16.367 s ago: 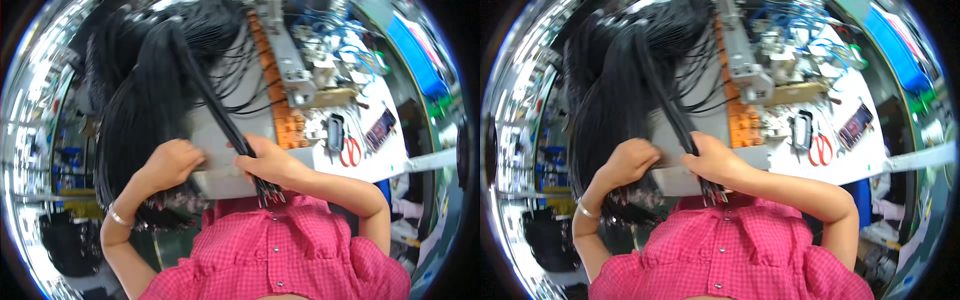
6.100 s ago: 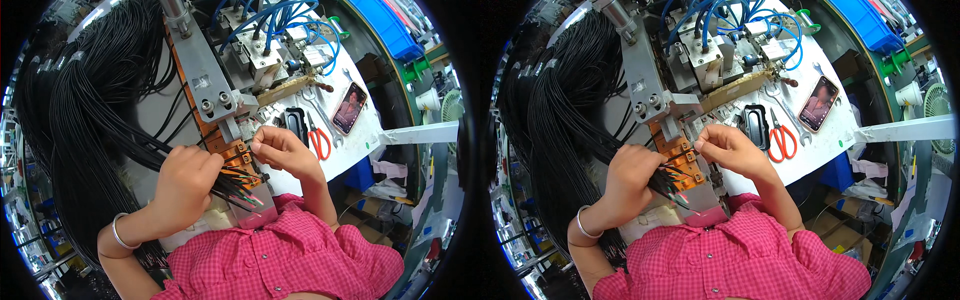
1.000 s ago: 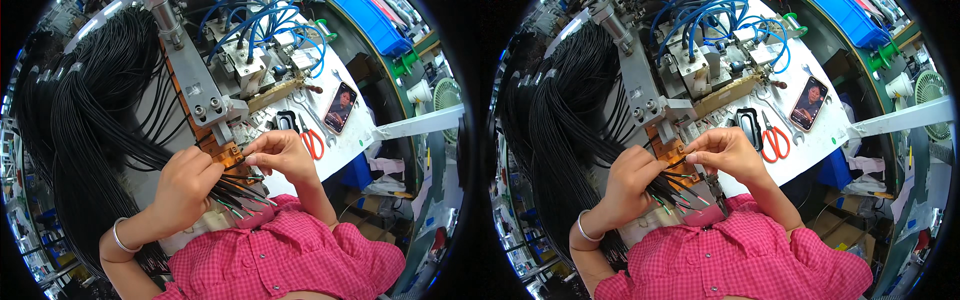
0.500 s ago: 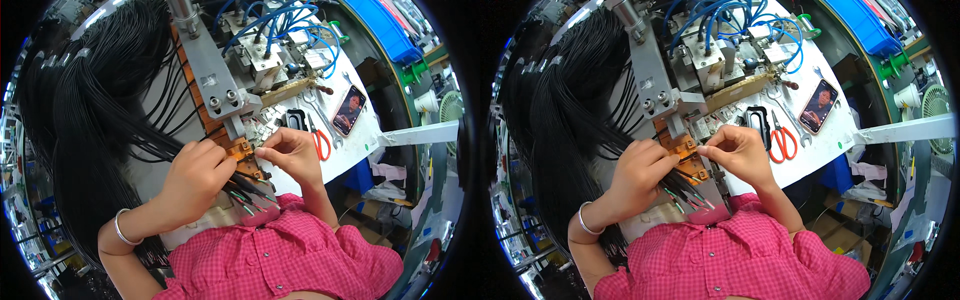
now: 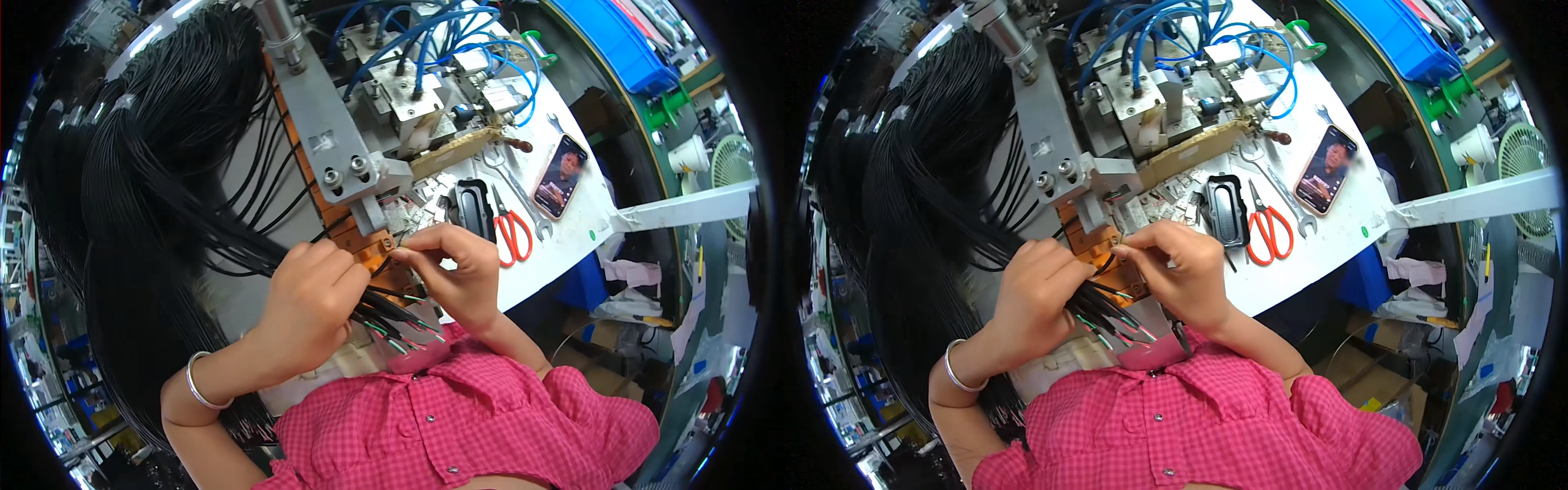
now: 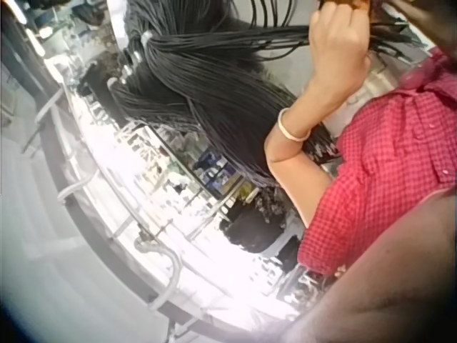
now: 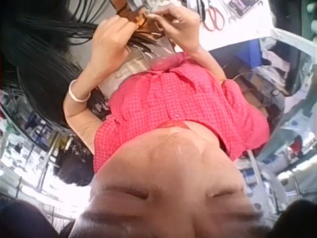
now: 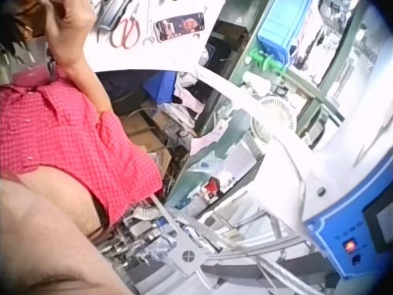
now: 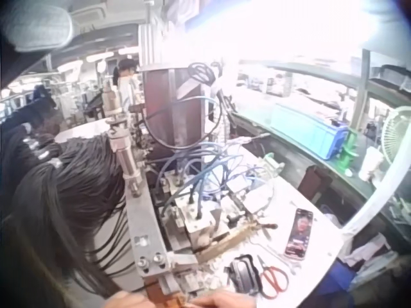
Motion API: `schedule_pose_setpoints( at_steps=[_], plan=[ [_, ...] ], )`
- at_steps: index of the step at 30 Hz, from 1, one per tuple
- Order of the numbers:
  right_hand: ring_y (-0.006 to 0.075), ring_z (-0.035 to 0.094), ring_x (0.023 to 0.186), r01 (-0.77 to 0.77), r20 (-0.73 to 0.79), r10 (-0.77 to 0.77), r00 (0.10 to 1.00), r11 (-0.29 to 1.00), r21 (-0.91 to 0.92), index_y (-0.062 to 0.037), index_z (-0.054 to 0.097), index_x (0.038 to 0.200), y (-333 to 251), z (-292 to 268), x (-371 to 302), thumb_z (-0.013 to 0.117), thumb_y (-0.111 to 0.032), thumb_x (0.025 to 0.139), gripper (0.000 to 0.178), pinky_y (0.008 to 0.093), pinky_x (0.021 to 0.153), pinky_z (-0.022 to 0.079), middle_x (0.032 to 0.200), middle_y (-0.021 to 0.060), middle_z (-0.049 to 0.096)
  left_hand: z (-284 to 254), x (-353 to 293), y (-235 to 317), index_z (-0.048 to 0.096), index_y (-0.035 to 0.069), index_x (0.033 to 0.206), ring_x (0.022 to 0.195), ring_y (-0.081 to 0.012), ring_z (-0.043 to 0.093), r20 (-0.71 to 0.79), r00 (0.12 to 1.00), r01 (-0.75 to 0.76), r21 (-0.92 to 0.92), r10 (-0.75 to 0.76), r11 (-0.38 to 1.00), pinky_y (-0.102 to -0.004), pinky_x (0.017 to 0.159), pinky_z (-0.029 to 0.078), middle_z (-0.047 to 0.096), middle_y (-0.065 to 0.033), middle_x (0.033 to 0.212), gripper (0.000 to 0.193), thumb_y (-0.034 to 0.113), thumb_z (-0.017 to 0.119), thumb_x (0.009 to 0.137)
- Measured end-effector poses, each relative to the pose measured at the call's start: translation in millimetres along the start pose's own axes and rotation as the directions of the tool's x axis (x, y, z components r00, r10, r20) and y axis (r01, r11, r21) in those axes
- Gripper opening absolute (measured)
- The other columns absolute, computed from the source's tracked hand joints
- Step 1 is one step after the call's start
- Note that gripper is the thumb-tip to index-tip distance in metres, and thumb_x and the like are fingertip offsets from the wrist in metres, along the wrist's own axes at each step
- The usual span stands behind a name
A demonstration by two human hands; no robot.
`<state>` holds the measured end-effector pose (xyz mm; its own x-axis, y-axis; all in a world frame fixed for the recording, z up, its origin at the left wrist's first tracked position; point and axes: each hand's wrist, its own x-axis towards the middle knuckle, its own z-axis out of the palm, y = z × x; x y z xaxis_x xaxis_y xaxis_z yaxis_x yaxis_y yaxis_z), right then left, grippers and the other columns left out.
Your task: The person holds a bundle of cables and places the exposed wire ends into a machine fixture one at a time by hand.
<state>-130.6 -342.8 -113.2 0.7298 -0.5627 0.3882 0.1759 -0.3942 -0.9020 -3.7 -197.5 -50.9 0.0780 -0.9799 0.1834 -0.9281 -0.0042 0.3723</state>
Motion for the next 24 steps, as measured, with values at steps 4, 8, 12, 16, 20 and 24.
schedule_pose_setpoints(
  at_steps=[4,8,12,16,20,24],
  plan=[
    [0.0067,0.057,0.054,-0.173,0.125,0.155,0.980,0.973,0.153,0.0017,0.065,0.081,-8.2,-16.9,5.8,0.070,0.003,0.077,0.006,0.0189,0.046,0.042,0.068,0.0069,0.065,-2.0,0.8,0.8,0.060,0.000,0.085,0.071,-0.0270,0.050,-0.022,1.000,0.019,-0.007,-0.019,1.000,-0.0360,0.062,0.036,0.051,-0.0086,0.073,0.032,-0.002,0.062,0.053],
    [0.0072,0.058,0.054,-0.609,0.413,0.455,0.789,0.666,0.432,0.0021,0.065,0.081,-8.0,-30.8,13.0,0.069,0.001,0.078,0.005,0.0186,0.046,0.043,0.069,0.0068,0.065,-4.6,2.0,1.7,0.061,0.001,0.085,0.070,-0.0270,0.050,-0.035,0.999,0.002,-0.044,-0.003,0.999,-0.0358,0.061,0.036,0.051,-0.0084,0.073,0.032,-0.002,0.062,0.053],
    [0.0068,0.057,0.052,-0.625,0.434,0.465,0.772,0.676,0.389,0.0027,0.064,0.081,-6.4,-32.0,16.0,0.070,0.000,0.078,0.006,0.0182,0.044,0.042,0.070,0.0075,0.066,-6.4,0.3,3.2,0.061,0.001,0.087,0.071,-0.0269,0.050,-0.014,1.000,0.016,-0.017,-0.016,1.000,-0.0355,0.061,0.037,0.051,-0.0082,0.074,0.034,-0.002,0.063,0.053],
    [0.0061,0.055,0.050,-0.625,0.408,0.484,0.774,0.686,0.371,0.0028,0.064,0.081,-5.3,-29.1,17.3,0.070,0.000,0.078,0.007,0.0180,0.043,0.042,0.069,0.0074,0.066,-6.6,3.5,4.4,0.060,0.002,0.087,0.071,-0.0269,0.050,-0.005,1.000,0.011,-0.035,-0.011,0.999,-0.0356,0.061,0.037,0.052,-0.0080,0.075,0.035,-0.001,0.065,0.052],
    [0.0055,0.055,0.051,-0.600,0.321,0.507,0.800,0.699,0.389,0.0016,0.065,0.081,-2.3,-21.2,11.1,0.071,-0.002,0.079,0.007,0.0184,0.045,0.042,0.068,0.0055,0.065,-1.4,1.3,3.0,0.053,0.004,0.075,0.071,-0.0256,0.048,-0.066,0.998,0.010,-0.060,-0.014,0.998,-0.0357,0.061,0.036,0.046,-0.0071,0.071,0.024,0.001,0.062,0.053],
    [0.0048,0.056,0.055,-0.455,0.165,0.426,0.890,0.854,0.252,0.0010,0.066,0.080,-9.7,-8.0,4.4,0.071,-0.004,0.080,0.007,0.0188,0.047,0.042,0.067,0.0032,0.065,-0.2,1.3,2.4,0.051,0.004,0.073,0.070,-0.0258,0.047,-0.062,0.998,-0.003,-0.052,0.000,0.999,-0.0356,0.061,0.036,0.046,-0.0074,0.070,0.023,0.000,0.062,0.053]
  ],
)
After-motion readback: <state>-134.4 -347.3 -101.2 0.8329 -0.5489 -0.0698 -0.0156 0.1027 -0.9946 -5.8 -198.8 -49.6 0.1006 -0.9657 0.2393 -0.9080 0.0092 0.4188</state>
